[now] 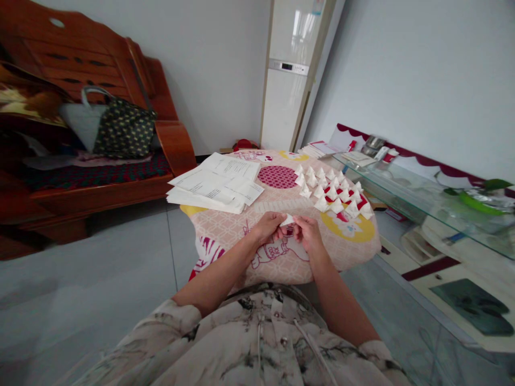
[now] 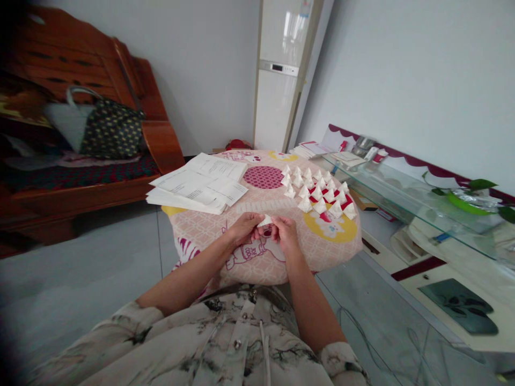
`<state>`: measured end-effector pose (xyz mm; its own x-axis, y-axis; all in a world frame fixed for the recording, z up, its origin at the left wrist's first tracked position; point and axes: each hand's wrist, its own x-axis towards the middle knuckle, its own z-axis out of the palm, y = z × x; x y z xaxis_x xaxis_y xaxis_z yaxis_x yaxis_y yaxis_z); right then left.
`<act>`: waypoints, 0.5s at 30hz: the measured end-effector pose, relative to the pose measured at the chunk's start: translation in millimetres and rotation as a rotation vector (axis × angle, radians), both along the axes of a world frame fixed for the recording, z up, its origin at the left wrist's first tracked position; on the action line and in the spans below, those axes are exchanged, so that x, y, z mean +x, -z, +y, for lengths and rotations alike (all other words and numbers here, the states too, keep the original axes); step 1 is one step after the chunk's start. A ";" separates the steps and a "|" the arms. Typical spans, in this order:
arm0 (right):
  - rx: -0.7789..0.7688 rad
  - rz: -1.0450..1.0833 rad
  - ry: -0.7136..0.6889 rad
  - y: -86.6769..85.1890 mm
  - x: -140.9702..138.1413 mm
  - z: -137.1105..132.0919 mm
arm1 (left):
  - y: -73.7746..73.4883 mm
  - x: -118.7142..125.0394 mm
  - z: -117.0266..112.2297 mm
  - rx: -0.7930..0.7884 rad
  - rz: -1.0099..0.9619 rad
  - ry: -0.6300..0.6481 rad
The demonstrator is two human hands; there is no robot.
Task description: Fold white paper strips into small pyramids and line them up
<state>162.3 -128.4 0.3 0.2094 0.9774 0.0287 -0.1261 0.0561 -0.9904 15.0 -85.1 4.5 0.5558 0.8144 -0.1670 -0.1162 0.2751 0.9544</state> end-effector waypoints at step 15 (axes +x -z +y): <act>0.064 0.054 0.043 5.6 4.7 3.2 | -4.7 -2.0 3.8 -0.215 -0.150 -0.118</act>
<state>167.1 -125.2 -5.4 0.2540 0.9640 0.0786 -0.1755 0.1258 -0.9764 13.1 -81.3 9.2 0.4912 0.8293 -0.2665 -0.2944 0.4460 0.8452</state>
